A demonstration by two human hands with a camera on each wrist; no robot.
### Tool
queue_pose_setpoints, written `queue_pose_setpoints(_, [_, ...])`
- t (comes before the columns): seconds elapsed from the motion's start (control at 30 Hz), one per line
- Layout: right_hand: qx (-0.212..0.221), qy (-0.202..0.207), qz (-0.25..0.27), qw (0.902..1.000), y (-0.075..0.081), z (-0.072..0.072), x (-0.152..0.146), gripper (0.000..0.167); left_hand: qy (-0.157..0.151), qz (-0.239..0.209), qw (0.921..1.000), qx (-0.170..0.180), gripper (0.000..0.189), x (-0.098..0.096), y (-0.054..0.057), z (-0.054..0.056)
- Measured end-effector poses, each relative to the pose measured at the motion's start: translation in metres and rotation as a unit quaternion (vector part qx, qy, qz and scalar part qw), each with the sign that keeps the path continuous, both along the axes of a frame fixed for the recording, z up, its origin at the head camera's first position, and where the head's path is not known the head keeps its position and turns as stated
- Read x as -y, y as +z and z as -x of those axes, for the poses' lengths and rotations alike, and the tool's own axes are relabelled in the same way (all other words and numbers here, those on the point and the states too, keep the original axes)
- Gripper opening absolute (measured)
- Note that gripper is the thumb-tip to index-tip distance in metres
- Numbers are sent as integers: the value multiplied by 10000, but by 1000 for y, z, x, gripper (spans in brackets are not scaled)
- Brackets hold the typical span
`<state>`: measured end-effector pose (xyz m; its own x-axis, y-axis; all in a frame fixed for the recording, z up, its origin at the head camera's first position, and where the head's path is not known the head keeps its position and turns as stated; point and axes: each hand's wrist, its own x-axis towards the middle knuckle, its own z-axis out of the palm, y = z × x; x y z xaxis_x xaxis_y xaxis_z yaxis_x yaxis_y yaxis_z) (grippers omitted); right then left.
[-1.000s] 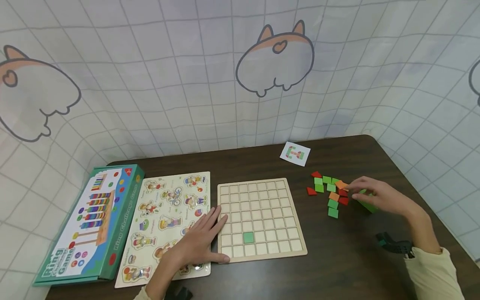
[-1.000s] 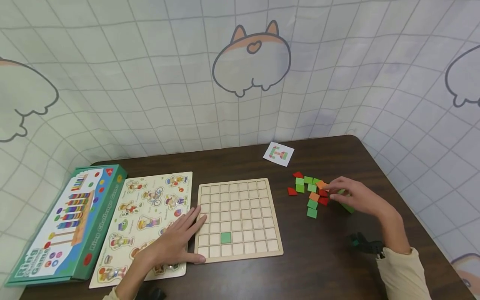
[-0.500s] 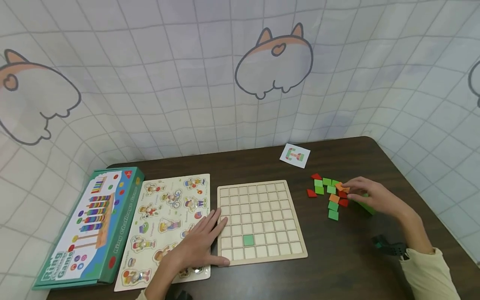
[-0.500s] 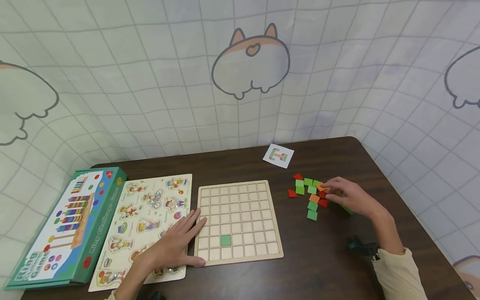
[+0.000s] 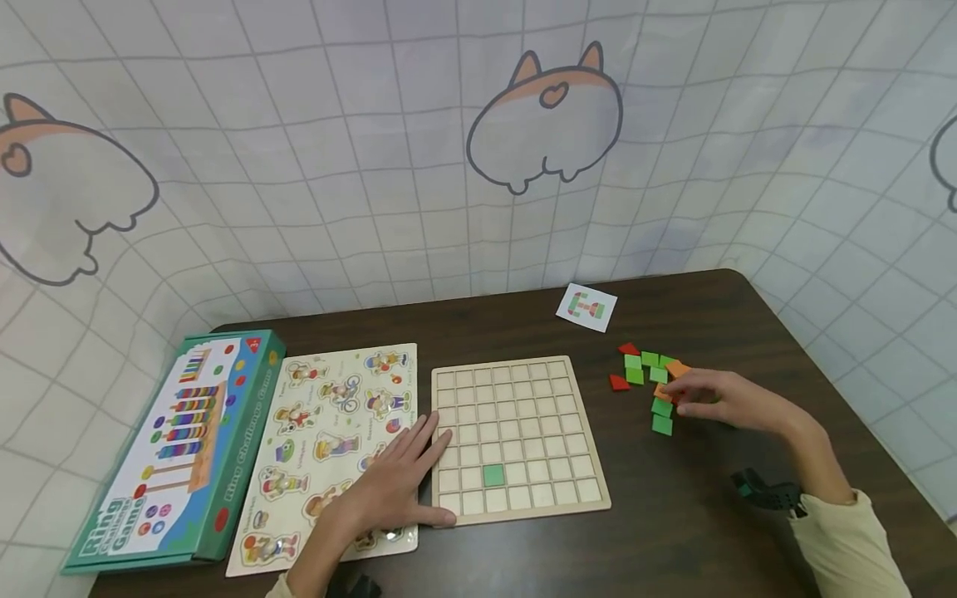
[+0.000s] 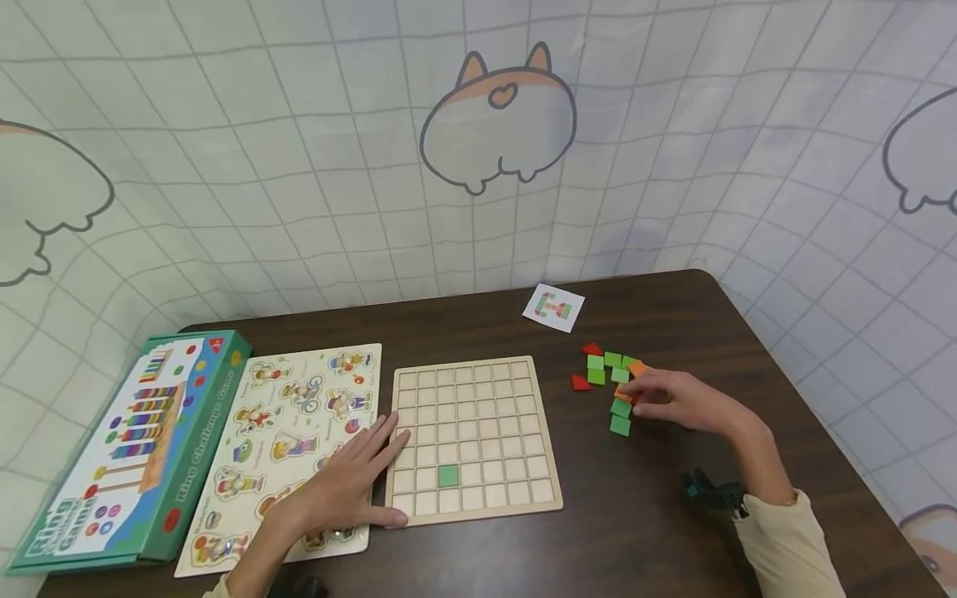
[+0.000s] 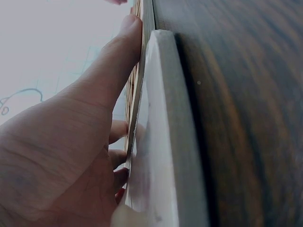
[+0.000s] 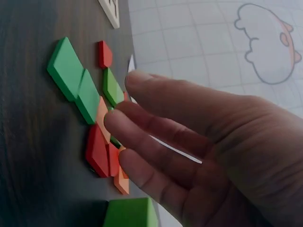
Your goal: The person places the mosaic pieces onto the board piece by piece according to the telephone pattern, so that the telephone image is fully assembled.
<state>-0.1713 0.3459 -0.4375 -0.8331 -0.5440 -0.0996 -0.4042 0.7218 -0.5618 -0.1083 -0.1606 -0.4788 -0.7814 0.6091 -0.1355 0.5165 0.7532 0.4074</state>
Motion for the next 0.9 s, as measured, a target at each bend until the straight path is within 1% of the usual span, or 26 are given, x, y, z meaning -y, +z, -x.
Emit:
queue_pose_setpoints(0.13, [458, 164, 101, 9988, -3, 1, 2, 37, -2, 44, 10000, 4, 106, -1, -2, 0])
queue_pose_setpoints(0.2, [627, 268, 150, 9976, -5, 3, 3, 37, 1, 55, 10000, -30, 107, -1, -2, 1])
queue_pose_setpoints(0.3, [802, 458, 373, 9950, -8, 4, 4, 36, -6, 72, 9999, -71, 107, -1, -1, 1])
queue_pose_setpoints(0.43, [875, 584, 578, 9928, -12, 2, 7, 35, -34, 78, 9999, -64, 107, -1, -1, 0])
queue_pose_setpoints(0.6, [886, 683, 385, 9930, -12, 1, 16, 38, -43, 69, 10000, 9, 107, -1, 1, 1])
queue_pose_setpoints(0.73, [883, 728, 244, 9931, -10, 0, 24, 39, -37, 42, 10000, -22, 107, -1, 1, 1])
queue_pose_setpoints(0.9, [1058, 718, 149, 9917, -9, -2, 28, 41, -45, 75, 10000, -10, 107, -1, 0, 2])
